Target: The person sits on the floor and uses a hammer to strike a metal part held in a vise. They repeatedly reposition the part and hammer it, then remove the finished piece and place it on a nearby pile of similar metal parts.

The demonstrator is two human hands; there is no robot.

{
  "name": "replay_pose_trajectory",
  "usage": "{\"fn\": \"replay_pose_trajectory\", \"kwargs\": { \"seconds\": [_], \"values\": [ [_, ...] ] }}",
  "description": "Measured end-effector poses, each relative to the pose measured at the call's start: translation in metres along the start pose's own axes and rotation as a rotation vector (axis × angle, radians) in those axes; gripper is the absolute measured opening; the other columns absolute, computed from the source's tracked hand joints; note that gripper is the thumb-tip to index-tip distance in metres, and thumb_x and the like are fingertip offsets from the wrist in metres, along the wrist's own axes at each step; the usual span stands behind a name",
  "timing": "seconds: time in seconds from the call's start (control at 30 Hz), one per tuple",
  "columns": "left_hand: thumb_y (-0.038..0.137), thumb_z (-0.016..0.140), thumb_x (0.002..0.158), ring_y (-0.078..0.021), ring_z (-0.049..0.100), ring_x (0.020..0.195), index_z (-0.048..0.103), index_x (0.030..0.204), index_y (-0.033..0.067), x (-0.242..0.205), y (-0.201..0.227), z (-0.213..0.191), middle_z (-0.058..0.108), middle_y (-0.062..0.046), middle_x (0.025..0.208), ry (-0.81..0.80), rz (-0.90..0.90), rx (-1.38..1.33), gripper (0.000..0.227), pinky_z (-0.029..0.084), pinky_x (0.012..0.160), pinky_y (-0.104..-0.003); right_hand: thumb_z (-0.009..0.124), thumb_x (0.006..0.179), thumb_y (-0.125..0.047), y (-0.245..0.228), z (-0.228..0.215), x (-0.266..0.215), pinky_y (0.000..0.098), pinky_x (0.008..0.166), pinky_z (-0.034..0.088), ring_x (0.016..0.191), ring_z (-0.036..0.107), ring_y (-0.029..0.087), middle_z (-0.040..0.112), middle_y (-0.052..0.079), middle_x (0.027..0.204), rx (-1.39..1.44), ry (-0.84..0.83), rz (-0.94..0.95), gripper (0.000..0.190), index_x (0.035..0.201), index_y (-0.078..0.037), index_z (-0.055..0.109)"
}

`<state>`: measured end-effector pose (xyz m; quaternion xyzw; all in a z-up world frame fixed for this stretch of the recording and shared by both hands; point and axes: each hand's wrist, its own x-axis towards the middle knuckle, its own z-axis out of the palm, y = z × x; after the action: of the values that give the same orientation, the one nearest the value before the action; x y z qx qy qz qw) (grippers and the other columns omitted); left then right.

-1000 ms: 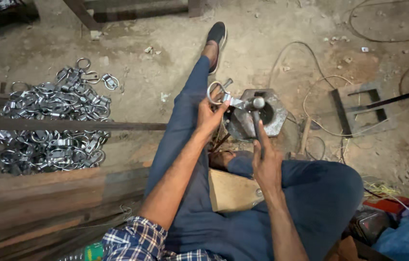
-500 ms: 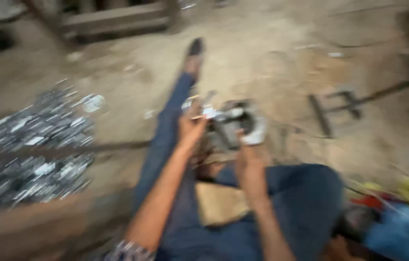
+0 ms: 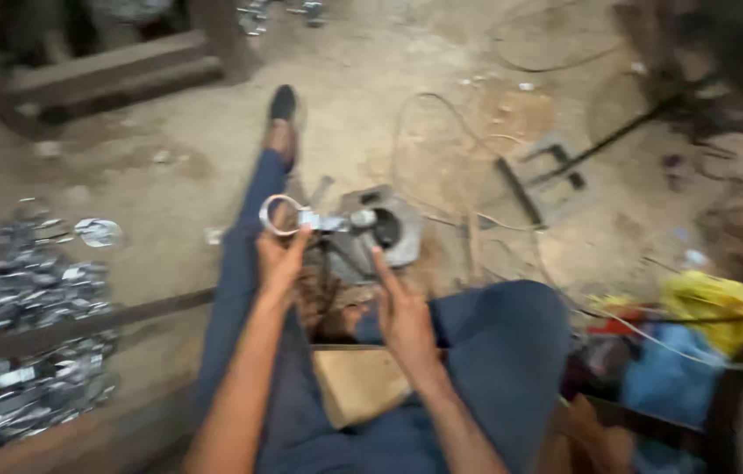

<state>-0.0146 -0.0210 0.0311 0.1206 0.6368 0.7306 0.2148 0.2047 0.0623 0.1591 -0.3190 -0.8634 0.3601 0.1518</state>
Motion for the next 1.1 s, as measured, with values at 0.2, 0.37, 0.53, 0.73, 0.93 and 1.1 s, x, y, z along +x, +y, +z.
{"fn": "replay_pose_trajectory", "kwargs": {
  "seconds": [0.2,0.37,0.53,0.73,0.93,1.1],
  "values": [
    [0.010,0.075,0.091,-0.0174,0.065,0.105,0.048,0.153,-0.0026,-0.009,0.019,0.008,0.069,-0.013,0.126,0.006,-0.091,-0.099,0.068,0.052,0.090,-0.030,0.057,0.096,0.005,0.004,-0.007,-0.001,0.0404,0.075,0.053,0.091,0.065,0.046,0.068,0.032,0.107,0.151,0.144,-0.182,0.063,0.155,-0.015,0.047],
    [0.011,0.076,0.092,-0.0161,0.063,0.118,0.046,0.150,-0.0054,-0.011,0.028,0.013,0.062,-0.012,0.141,0.009,-0.037,-0.032,0.067,0.050,0.098,-0.029,0.057,0.095,0.004,0.009,-0.008,-0.002,0.0409,0.079,0.052,0.088,0.065,0.040,0.068,0.027,0.105,0.172,0.152,-0.155,0.063,0.154,-0.015,0.048],
    [0.008,0.078,0.088,-0.0176,0.064,0.119,0.050,0.149,-0.0060,-0.011,0.013,0.012,0.065,-0.014,0.138,-0.023,-0.088,-0.103,0.068,0.050,0.101,-0.030,0.062,0.098,0.000,0.003,-0.005,0.002,0.0433,0.075,0.051,0.079,0.063,0.036,0.065,0.022,0.092,0.089,0.165,-0.103,0.060,0.154,-0.017,0.050],
    [0.005,0.077,0.089,-0.0192,0.064,0.123,0.054,0.147,-0.0062,-0.008,0.001,0.014,0.066,-0.014,0.138,-0.049,-0.094,-0.184,0.063,0.049,0.105,-0.031,0.058,0.096,-0.005,0.006,0.007,0.004,0.0486,0.066,0.053,0.075,0.068,0.038,0.066,0.019,0.094,0.006,-0.047,-0.011,0.069,0.158,-0.029,0.040],
    [0.006,0.078,0.086,-0.0159,0.064,0.120,0.057,0.142,-0.0002,-0.008,0.007,0.016,0.067,-0.007,0.134,-0.045,-0.099,-0.187,0.060,0.049,0.103,-0.030,0.057,0.099,-0.008,0.013,0.013,0.003,0.0491,0.067,0.051,0.075,0.067,0.039,0.066,0.020,0.093,-0.004,-0.026,-0.044,0.065,0.159,-0.026,0.040],
    [0.008,0.077,0.087,-0.0133,0.068,0.102,0.070,0.126,0.0037,-0.004,-0.003,0.010,0.074,-0.004,0.115,-0.004,-0.129,-0.031,0.039,0.055,0.088,-0.031,0.055,0.104,-0.010,0.005,0.011,0.000,0.0464,0.082,0.053,0.091,0.065,0.043,0.066,0.029,0.106,0.051,0.073,-0.139,0.053,0.156,-0.019,0.049]
  ]
}}
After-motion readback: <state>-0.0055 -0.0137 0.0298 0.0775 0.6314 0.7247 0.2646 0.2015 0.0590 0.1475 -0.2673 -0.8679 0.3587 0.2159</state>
